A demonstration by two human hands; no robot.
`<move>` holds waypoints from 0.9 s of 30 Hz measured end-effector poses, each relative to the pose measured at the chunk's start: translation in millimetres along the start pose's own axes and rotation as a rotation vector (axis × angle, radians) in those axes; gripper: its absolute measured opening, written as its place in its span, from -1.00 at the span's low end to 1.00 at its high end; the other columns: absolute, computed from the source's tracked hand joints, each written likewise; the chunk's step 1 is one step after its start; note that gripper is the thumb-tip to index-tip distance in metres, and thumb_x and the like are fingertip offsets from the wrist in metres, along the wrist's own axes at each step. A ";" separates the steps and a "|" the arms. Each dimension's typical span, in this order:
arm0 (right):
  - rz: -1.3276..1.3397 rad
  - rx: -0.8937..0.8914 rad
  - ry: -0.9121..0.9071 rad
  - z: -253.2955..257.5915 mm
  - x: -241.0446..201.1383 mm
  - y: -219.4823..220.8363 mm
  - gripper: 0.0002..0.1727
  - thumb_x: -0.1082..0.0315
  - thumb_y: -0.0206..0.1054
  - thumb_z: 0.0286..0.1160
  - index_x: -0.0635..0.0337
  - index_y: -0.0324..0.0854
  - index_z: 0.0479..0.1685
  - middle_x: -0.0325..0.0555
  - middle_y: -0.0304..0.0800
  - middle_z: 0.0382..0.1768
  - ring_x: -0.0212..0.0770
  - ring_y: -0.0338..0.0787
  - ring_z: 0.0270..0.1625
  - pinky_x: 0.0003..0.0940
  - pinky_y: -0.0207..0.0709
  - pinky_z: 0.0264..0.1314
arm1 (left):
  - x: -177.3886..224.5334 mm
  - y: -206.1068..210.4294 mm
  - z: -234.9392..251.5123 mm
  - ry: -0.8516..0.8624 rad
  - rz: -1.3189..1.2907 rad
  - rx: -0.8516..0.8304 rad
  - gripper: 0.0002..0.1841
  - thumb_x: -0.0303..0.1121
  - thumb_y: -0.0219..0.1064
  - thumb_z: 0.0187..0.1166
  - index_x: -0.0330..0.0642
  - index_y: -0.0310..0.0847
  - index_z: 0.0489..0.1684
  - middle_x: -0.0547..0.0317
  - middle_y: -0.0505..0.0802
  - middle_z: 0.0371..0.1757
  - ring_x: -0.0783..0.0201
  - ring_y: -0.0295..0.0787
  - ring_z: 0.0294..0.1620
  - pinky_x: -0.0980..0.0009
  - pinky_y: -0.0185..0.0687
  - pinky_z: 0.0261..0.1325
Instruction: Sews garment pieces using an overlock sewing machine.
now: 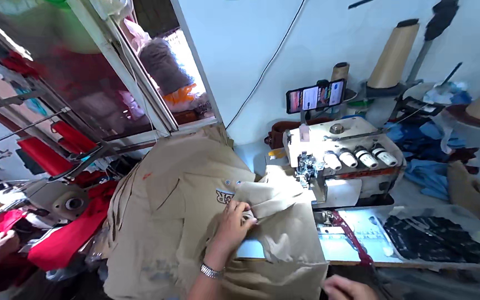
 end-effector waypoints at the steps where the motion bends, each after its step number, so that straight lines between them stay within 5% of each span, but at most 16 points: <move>1: 0.048 0.102 -0.044 -0.1 -7.0 -4.2 -0.73 0.41 0.22 0.65 0.45 0.76 0.02 0.20 0.87 -0.23 0.03 0.88 -0.24 0.02 0.77 -0.07 | 3.5 6.0 -4.4 0.016 0.082 0.031 -0.52 -0.08 0.39 0.61 -0.17 0.65 0.39 -0.16 0.64 0.45 -0.15 0.48 0.54 -0.14 0.33 0.61; 4: 0.093 0.420 -0.240 17.6 -15.2 -9.5 -0.75 0.42 0.24 0.58 0.40 0.78 -0.05 0.05 0.85 -0.23 -0.28 0.82 -0.28 -0.34 0.74 -0.17 | 6.8 21.3 -10.4 0.111 0.133 0.178 -0.55 -0.28 0.38 0.60 -0.20 0.62 0.45 -0.18 0.63 0.50 -0.22 0.45 0.58 -0.21 0.28 0.60; 7: 0.083 0.563 -0.303 52.6 -15.2 -12.1 -0.65 0.28 0.26 0.51 0.31 0.73 0.12 -0.01 0.83 -0.05 -0.32 0.83 -0.06 -0.43 0.74 -0.02 | 1.1 18.1 -8.4 0.068 -0.148 0.172 -0.45 -0.38 0.38 0.60 -0.18 0.42 0.60 -0.10 0.66 0.47 -0.02 0.60 0.47 0.01 0.51 0.52; 10: 0.228 0.467 -0.211 77.1 -20.9 -13.4 -0.57 0.27 0.36 0.41 0.32 0.66 0.22 -0.07 0.83 -0.08 -0.35 0.83 -0.08 -0.43 0.72 -0.03 | -6.4 8.2 -7.8 -0.046 -0.287 0.116 -0.49 -0.51 0.33 0.61 -0.16 0.44 0.58 -0.07 0.64 0.50 0.04 0.70 0.33 0.11 0.65 0.34; 14: 0.324 0.407 -0.184 88.4 -25.3 -7.3 -0.70 0.32 0.40 0.38 0.25 0.71 0.06 -0.26 0.87 -0.24 -0.54 0.81 -0.22 -0.60 0.69 -0.10 | -22.0 10.9 -3.4 -0.028 -0.417 0.179 -0.65 -0.44 0.25 0.66 -0.30 0.59 0.37 -0.07 0.78 0.27 0.16 0.77 0.20 0.24 0.68 0.30; 18: 0.273 0.378 -0.199 86.0 -20.2 -6.6 -0.83 0.31 0.37 0.48 0.23 0.76 -0.16 -0.23 0.85 -0.31 -0.49 0.81 -0.24 -0.47 0.70 -0.08 | -14.4 15.8 -0.5 0.127 -0.204 0.137 -0.59 -0.37 0.22 0.67 -0.20 0.62 0.48 -0.04 0.74 0.41 0.11 0.65 0.46 0.12 0.50 0.58; 22: 0.239 0.365 -0.179 78.0 -23.5 -9.0 -0.83 0.35 0.38 0.50 0.30 0.76 -0.18 -0.16 0.83 -0.34 -0.46 0.79 -0.26 -0.44 0.68 -0.08 | -6.5 26.0 5.0 0.107 -0.008 0.164 -0.55 -0.63 0.15 0.49 -0.20 0.75 0.31 -0.05 0.78 0.36 0.04 0.68 0.44 0.09 0.48 0.58; 27: 0.223 0.391 -0.206 79.6 -19.6 -4.7 -0.83 0.32 0.38 0.49 0.24 0.78 -0.18 -0.24 0.86 -0.37 -0.53 0.80 -0.30 -0.53 0.69 -0.14 | -12.2 36.5 8.8 0.163 -0.052 0.372 -0.71 -0.58 0.12 0.60 -0.33 0.84 -0.05 -0.11 0.86 0.13 0.01 0.79 0.26 0.07 0.63 0.42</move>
Point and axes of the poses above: each hand's wrist, its own z-axis towards the middle knuckle, its own y-axis out of the palm, x = y × z, the point moved 1 cm from there along z, towards the middle knuckle
